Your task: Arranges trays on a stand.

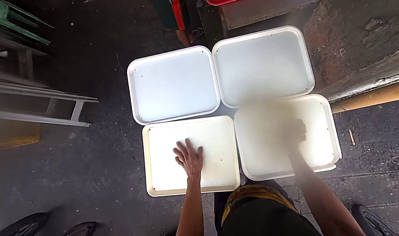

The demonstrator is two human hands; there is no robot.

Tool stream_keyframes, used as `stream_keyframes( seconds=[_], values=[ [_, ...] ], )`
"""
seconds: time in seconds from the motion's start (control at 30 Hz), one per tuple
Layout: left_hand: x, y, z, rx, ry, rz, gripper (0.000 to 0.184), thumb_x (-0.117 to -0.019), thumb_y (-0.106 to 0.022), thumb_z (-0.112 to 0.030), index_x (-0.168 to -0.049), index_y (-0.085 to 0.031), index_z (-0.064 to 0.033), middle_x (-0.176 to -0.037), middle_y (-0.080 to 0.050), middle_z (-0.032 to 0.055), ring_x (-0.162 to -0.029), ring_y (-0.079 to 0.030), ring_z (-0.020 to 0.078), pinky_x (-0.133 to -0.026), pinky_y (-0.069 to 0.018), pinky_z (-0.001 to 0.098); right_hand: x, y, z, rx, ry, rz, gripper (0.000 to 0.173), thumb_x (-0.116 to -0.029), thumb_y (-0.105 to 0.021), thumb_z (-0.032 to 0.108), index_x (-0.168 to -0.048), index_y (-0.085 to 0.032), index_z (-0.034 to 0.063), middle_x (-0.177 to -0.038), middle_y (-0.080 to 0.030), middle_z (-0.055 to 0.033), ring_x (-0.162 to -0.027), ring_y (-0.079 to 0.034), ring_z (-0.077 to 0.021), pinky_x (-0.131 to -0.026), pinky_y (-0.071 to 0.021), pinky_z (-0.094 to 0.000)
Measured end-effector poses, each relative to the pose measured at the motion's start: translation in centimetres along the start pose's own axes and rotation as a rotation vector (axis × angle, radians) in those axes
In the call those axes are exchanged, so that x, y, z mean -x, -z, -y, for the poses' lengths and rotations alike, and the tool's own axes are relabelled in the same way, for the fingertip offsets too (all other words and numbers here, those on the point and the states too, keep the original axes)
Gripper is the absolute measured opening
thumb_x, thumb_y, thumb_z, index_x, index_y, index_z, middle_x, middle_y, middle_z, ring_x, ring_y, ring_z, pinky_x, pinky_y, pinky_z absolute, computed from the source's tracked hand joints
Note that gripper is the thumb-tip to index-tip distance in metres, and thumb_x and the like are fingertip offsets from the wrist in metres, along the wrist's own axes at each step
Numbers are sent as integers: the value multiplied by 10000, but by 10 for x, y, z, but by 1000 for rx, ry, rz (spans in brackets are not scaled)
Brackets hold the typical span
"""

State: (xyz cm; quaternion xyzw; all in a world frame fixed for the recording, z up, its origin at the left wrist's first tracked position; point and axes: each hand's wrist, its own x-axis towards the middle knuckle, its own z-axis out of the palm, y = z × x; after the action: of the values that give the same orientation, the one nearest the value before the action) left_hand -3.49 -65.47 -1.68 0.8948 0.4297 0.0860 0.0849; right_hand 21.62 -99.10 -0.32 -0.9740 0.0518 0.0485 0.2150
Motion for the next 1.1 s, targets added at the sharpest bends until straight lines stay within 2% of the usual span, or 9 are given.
stream_keyframes(
  seconds=[0.13,0.27,0.47,0.73,0.77,0.83,0.9,1.0,1.1],
  values=[
    [-3,-12,-7,-49,145,-59,715,-1011,-257,-653,-1599,-376,-264,-1677,-261,175,-1527,-212,489,-1128,-220,724,2,0,0,18,12,0,637,-1028,-379,528,-1575,-437,208,-1661,-277,-219,-1527,-221,-477,-1134,-228,-719],
    [-8,-12,-11,-40,310,-51,701,-1018,-285,-632,-1616,-339,-269,-1692,-199,191,-1532,-162,511,-1122,-187,763,8,-1,3,28,32,26,656,-1021,-387,532,-1582,-422,192,-1663,-269,-221,-1525,-215,-488,-1138,-220,-717],
    [-8,-9,5,-42,116,-7,671,-1021,-288,-616,-1606,-361,-296,-1691,-195,198,-1526,-152,530,-1130,-185,747,26,-25,29,18,41,41,713,-1012,-442,533,-1597,-382,131,-1671,-205,-266,-1531,-169,-515,-1151,-161,-744],
    [-2,-17,-21,-64,261,-55,657,-1056,-285,-574,-1632,-288,-259,-1692,-164,221,-1519,-143,553,-1080,-228,793,38,-39,53,-95,80,131,723,-1013,-407,540,-1622,-332,158,-1703,-147,-214,-1564,-60,-475,-1168,-42,-759],
    [-3,-18,-21,-64,257,-46,664,-1055,-279,-584,-1636,-276,-261,-1695,-151,220,-1522,-132,551,-1084,-225,793,36,-31,47,-123,91,157,697,-1015,-408,540,-1613,-361,185,-1702,-183,-186,-1566,-86,-456,-1171,-75,-745],
    [-3,-13,-23,-28,249,-25,668,-1054,-307,-577,-1636,-276,-249,-1697,-142,220,-1525,-116,549,-1088,-209,798,25,-4,22,-174,131,124,606,-1013,-422,517,-1539,-495,226,-1642,-354,-137,-1518,-263,-422,-1123,-252,-704],
    [-5,-1,-25,11,273,6,674,-1049,-363,-556,-1629,-294,-218,-1696,-143,219,-1528,-117,541,-1089,-210,796,7,36,-18,-155,122,-3,539,-1010,-468,459,-1460,-588,188,-1560,-467,-163,-1435,-396,-443,-1038,-349,-711],
    [-25,26,-3,35,357,-27,737,-1029,-431,-552,-1624,-291,-141,-1695,-125,233,-1534,-120,523,-1124,-205,758,-28,94,-90,-51,-113,-78,598,-1029,-472,454,-1520,-495,114,-1594,-378,-246,-1454,-340,-500,-1072,-304,-740],
    [-61,49,46,18,471,-85,830,-992,-501,-580,-1620,-276,-86,-1689,-138,244,-1536,-152,496,-1153,-222,709,-58,115,-155,-51,-330,-60,632,-1048,-428,484,-1554,-434,104,-1597,-357,-260,-1477,-306,-481,-1096,-288,-734]
  ],
)
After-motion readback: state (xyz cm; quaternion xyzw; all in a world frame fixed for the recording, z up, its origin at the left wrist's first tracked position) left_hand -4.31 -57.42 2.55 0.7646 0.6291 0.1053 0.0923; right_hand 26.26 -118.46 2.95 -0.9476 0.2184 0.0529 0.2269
